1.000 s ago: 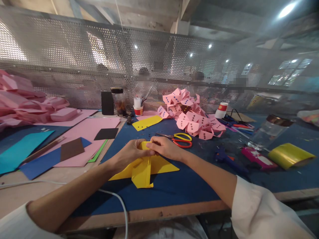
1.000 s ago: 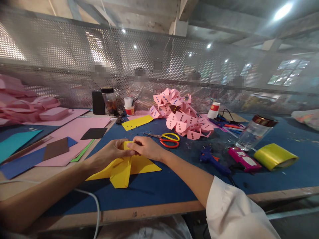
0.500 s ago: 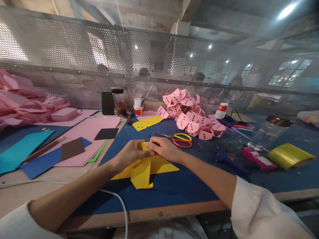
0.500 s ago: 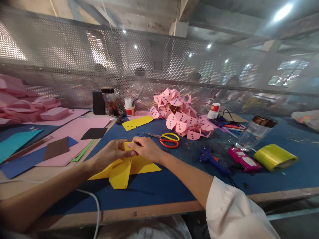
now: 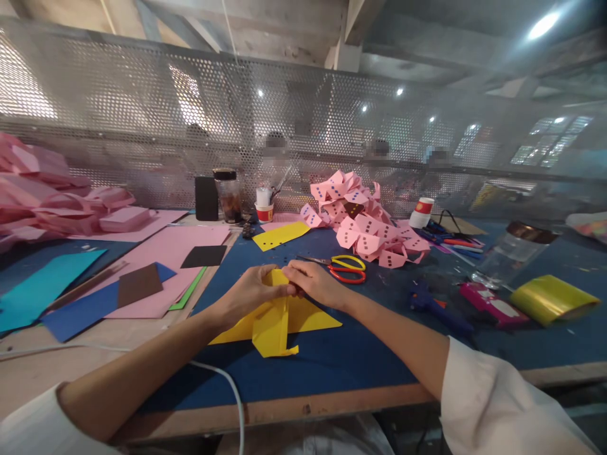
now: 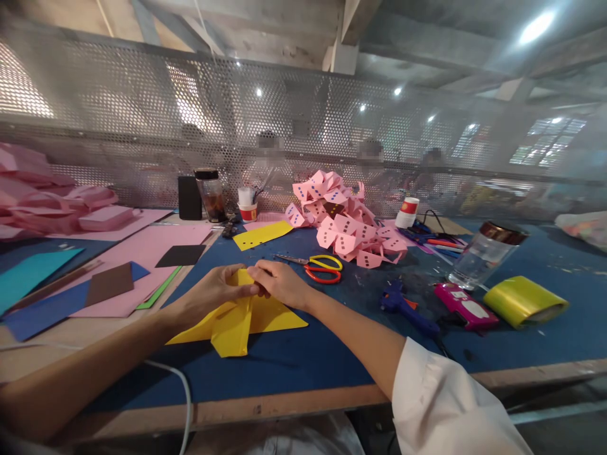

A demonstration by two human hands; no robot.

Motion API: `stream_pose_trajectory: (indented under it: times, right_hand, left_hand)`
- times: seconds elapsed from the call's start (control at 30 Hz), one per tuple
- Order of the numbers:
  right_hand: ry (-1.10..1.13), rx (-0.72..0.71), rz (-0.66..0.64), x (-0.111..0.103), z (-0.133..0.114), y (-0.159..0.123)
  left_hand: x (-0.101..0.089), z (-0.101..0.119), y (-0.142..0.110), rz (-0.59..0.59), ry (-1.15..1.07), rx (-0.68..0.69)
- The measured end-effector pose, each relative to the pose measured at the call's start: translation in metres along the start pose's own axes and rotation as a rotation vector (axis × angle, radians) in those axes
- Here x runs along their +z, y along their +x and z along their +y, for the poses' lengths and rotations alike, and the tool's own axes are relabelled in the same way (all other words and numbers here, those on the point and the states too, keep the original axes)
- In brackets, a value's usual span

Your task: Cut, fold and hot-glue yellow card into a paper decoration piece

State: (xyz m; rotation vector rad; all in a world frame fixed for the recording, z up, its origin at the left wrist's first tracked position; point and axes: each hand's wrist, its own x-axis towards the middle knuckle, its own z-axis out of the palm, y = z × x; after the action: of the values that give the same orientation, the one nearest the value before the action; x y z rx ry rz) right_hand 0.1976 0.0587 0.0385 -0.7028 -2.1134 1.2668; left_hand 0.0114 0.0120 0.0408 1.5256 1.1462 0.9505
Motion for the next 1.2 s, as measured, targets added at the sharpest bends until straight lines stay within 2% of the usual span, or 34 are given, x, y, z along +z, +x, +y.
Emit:
stream_pose_trajectory:
  times: [0.23,0.37,0.73,0.93,1.2]
  right_hand:
    - [-0.026,-0.054,0.026,0.0007,0.0011,0.0016]
    - [0.018,-0.03,0.008,0.0015,0.0026,0.0014]
    - [0.103,-0.009,-0.015,0.0046,0.0037,0.0004]
    - [0.085,0.013,0.016,0.003,0.0036,0.0011]
    - [0.028,-0.023,-0.006,0.0038,0.004,-0.0011]
  left_hand:
    - [-0.0009,0.0068,-0.0037,-0.051,0.004,0.058]
    - [-0.0033,0.0071,-0.0045,-0.052,0.024,0.102]
    - [-0.0075,0.0039,-0.0027,0.005,0.046,0.111]
    - [-0.0062,0.0034,-0.0021,-0.033,0.038,0.106]
    - [-0.009,-0.0009,-0.0015,0.073,0.089,0.083]
